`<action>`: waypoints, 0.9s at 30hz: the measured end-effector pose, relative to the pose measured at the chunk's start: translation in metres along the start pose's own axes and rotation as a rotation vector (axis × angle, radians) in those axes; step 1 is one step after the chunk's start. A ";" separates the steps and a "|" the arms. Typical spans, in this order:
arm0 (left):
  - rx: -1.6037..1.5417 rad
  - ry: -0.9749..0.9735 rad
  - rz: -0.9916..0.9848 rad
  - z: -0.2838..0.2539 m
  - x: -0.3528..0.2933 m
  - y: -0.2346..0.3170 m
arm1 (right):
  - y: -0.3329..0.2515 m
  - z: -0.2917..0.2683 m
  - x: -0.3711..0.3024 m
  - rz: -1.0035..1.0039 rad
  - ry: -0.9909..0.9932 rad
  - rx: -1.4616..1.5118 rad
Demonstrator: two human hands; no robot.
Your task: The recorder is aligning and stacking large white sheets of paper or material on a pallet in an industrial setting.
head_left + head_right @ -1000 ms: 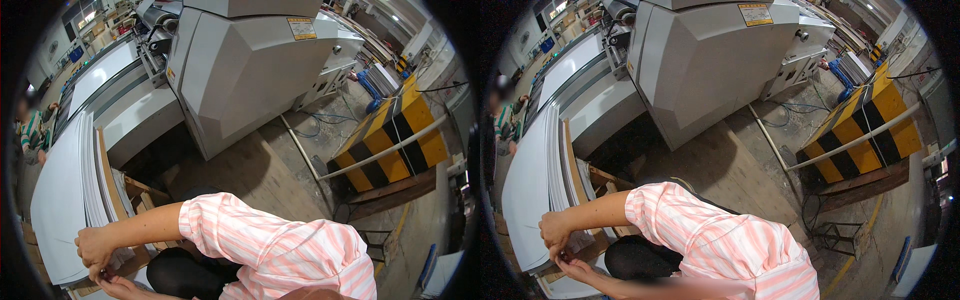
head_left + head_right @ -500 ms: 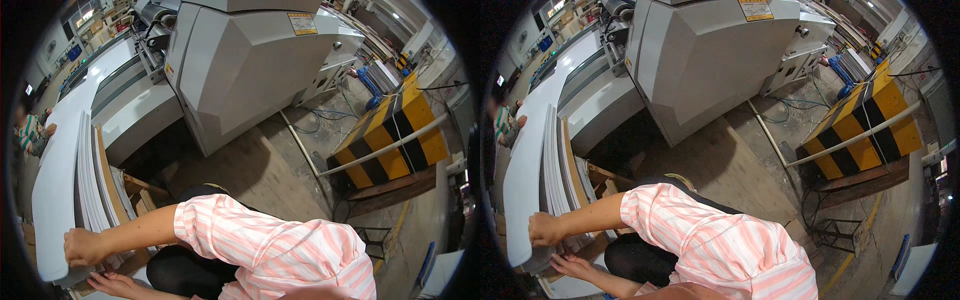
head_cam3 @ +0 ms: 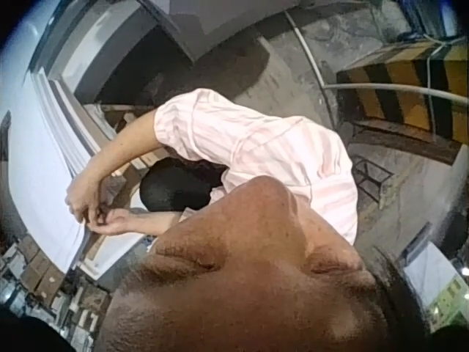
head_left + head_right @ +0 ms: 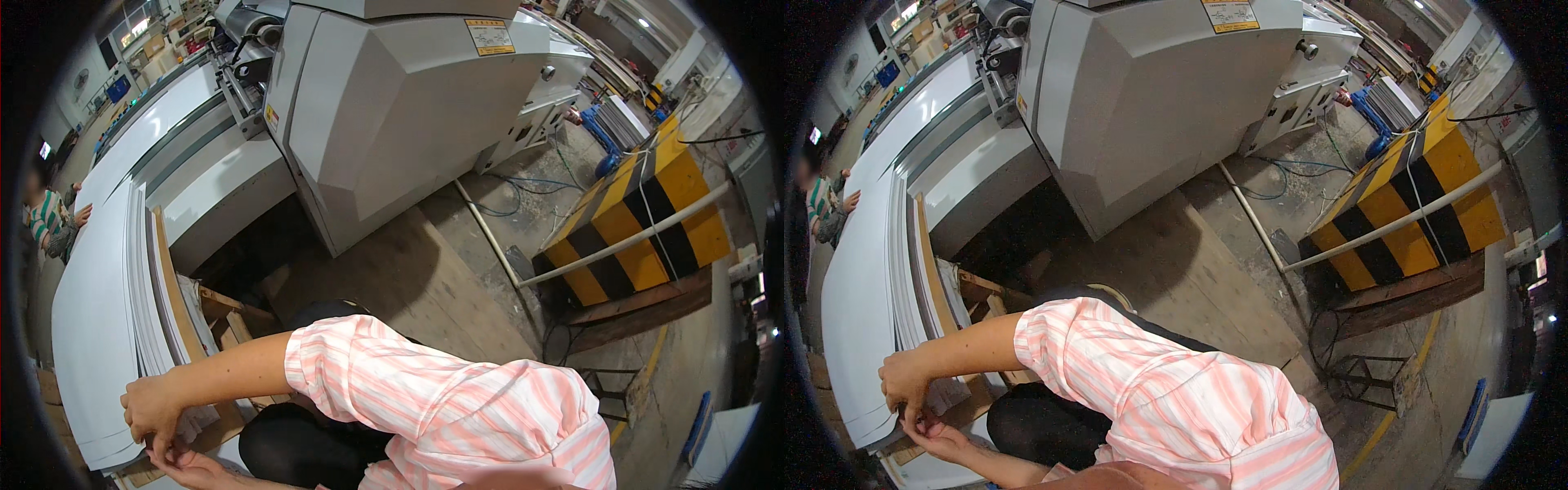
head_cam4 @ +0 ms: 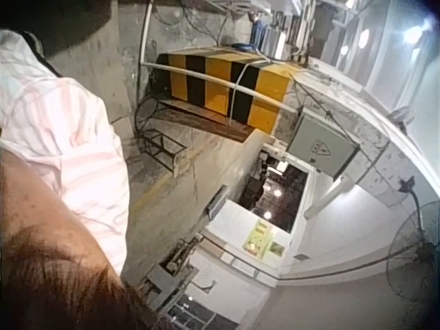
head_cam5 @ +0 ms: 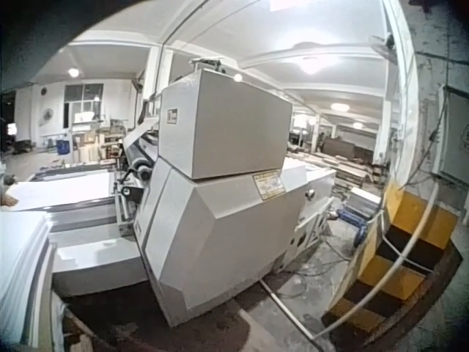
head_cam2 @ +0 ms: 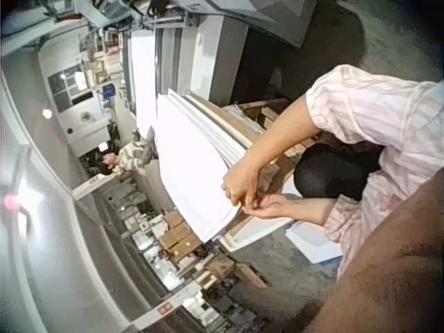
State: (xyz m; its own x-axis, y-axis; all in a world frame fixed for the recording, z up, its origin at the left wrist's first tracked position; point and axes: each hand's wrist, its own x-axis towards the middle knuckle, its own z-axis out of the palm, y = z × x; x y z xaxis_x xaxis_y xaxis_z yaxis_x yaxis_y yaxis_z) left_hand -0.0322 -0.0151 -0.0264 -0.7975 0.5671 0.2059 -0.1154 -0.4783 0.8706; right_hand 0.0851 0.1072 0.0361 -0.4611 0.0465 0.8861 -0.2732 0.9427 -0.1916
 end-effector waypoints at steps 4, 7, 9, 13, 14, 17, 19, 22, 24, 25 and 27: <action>0.027 -0.103 0.017 0.026 -0.022 0.005 | 0.013 0.016 0.004 0.417 -0.012 0.254; 0.048 -0.054 0.026 0.037 -0.031 0.012 | 0.011 0.015 0.016 0.794 0.435 0.671; 0.035 -0.112 0.055 0.010 -0.012 0.007 | 0.000 0.014 0.026 0.642 0.469 0.579; 0.270 0.109 0.164 0.006 -0.001 -0.003 | 0.004 0.012 0.021 0.194 0.137 0.055; 0.271 0.110 0.162 0.014 -0.005 0.001 | 0.002 0.014 0.017 0.264 0.024 0.089; 0.357 0.156 0.111 0.039 -0.023 0.010 | 0.013 0.015 0.007 0.370 -0.217 -0.060; 0.097 0.098 -0.010 0.050 -0.031 0.011 | 0.022 0.014 0.000 0.345 -0.262 -0.122; 0.224 -0.022 0.009 -0.019 0.013 -0.014 | 0.016 0.012 0.003 0.362 -0.358 -0.081; 0.219 0.024 0.030 0.000 -0.002 -0.006 | 0.007 0.004 0.003 0.414 -0.407 0.006; 0.210 0.065 0.056 0.012 -0.009 0.002 | 0.000 -0.001 0.005 0.313 -0.369 0.034; 0.167 0.078 0.050 0.022 -0.016 0.011 | -0.002 -0.004 0.004 0.220 -0.328 0.058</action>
State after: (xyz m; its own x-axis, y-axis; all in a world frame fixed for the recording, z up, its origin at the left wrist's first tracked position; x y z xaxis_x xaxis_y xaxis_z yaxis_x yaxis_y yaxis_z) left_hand -0.0074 -0.0148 -0.0104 -0.8442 0.4884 0.2208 0.0202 -0.3826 0.9237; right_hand 0.0872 0.1070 0.0420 -0.7564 0.1281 0.6414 -0.1812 0.9012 -0.3937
